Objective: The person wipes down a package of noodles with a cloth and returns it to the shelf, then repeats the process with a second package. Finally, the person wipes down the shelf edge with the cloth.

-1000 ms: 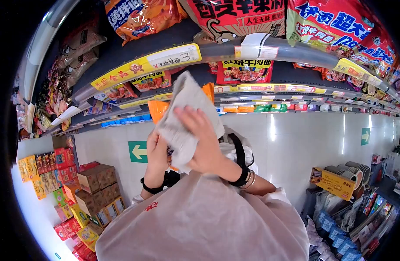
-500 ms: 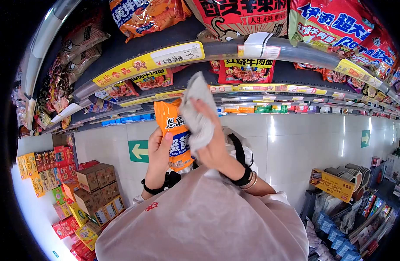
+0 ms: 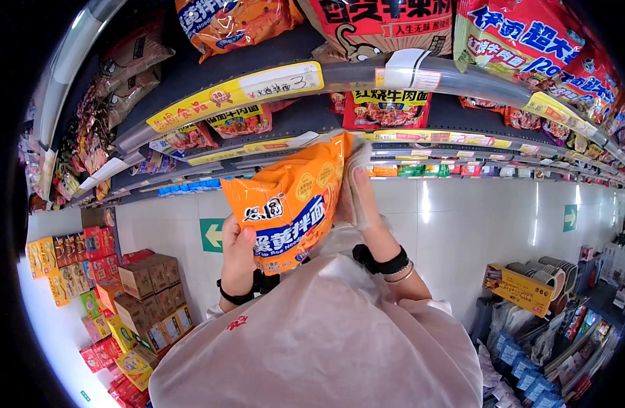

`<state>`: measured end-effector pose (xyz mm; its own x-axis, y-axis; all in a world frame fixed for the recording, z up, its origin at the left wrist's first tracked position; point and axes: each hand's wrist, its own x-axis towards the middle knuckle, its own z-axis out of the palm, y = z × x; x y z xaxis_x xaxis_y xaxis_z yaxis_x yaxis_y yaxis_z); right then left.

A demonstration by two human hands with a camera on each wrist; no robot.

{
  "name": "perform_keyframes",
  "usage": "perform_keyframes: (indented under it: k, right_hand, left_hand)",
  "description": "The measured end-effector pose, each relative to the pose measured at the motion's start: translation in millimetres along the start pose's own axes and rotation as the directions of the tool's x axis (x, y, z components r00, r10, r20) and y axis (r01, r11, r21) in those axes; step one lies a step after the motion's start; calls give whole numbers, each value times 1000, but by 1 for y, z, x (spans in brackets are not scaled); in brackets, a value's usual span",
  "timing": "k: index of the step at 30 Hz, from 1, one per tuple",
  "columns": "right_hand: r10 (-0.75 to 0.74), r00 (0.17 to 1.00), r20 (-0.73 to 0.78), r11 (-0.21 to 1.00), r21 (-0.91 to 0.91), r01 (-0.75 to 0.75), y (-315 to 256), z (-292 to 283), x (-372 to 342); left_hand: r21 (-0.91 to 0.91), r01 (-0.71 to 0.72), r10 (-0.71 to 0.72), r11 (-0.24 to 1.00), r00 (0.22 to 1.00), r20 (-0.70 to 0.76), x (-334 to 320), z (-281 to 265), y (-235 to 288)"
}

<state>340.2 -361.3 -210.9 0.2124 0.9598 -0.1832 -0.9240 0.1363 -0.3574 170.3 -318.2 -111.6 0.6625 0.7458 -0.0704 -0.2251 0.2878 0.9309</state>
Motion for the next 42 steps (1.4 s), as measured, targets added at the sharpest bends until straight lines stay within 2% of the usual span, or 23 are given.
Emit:
perform_keyframes:
  k: [2,4,5,7,10,11,14,16,18,21,22,24,25,28,30,31,34,36,37,38,39,40,42]
  right_hand:
    - [33,998,55,997,72,-37,2,-8,4]
    - [-29,996,-79,989,-148,17,2,-12,3]
    - [-30,996,-80,989,-147,18,0,-14,2]
    - [-125,988,-88,943,-319,91,-4,-18,2]
    - [-168,963,-210,885,-463,53,-17,6,-5]
    - [-152,959,-241,886,-463,24,-20,11,-6]
    - [-161,966,-204,840,-542,25,-20,8,-4]
    - [-231,952,-199,809,-583,74,-20,11,-4]
    - [-298,935,-192,774,-622,119,-20,11,-6]
    - [-507,851,-138,432,-895,112,-20,20,-19]
    - [-505,852,-139,432,-895,110,-18,21,-22]
    - [-515,851,103,185,-956,228,-20,31,-23]
    - [-438,772,461,-203,-887,414,-21,38,-22]
    - [-124,810,573,-411,-773,483,-18,55,-25]
    - [44,797,602,-471,-691,548,-9,64,-31]
    - [41,773,633,-449,-680,580,-4,72,-33]
    - [137,753,643,-419,-651,633,2,76,-39]
    - [210,777,593,-414,-666,621,-4,78,-35]
    - [139,790,597,-422,-686,592,-4,76,-32]
    - [67,799,598,-429,-706,564,-5,74,-28]
    - [34,849,527,-423,-762,490,-11,75,-25]
    - [36,848,529,-422,-761,492,-15,74,-20]
    - [-187,821,540,-477,-780,404,-24,71,-12]
  left_hand:
    - [8,-46,46,999,997,-57,2,-4,-7]
    - [-52,0,-6,999,993,-117,5,-7,-11]
    - [-101,-22,6,995,987,-158,7,-9,-12]
    - [-167,-55,11,984,967,-254,12,-14,-16]
    - [-231,-21,-62,973,936,-346,18,-19,-25]
    - [-283,65,-161,957,930,-331,17,-21,-26]
    - [-378,176,-299,909,907,-297,20,-32,-39]
    - [-405,171,-294,898,918,-265,25,-32,-44]
    - [-519,171,-364,837,884,-295,30,-34,-52]
    - [-529,167,-377,832,870,-319,38,-31,-50]
    - [-548,159,-379,821,870,-315,40,-28,-49]
    - [-549,156,-363,821,885,-292,43,-21,-43]
    - [-565,157,-357,810,896,-264,45,-15,-38]
    - [-607,148,-331,781,922,-201,51,-15,-43]
    - [-635,124,-326,762,922,-211,55,-10,-37]
    - [-262,-159,89,952,961,-262,39,8,-29]
    - [-215,-39,-35,976,943,-330,28,8,-33]
    - [-126,-12,-25,992,957,-289,30,3,-28]
    - [-412,89,-189,907,960,-207,39,-15,-42]
    - [-654,189,-318,732,945,-83,44,-23,-46]
    - [-657,211,-328,724,943,-59,42,-26,-48]
    - [-657,208,-326,724,943,-60,42,-27,-50]
    - [-613,195,-286,766,957,-53,40,-26,-53]
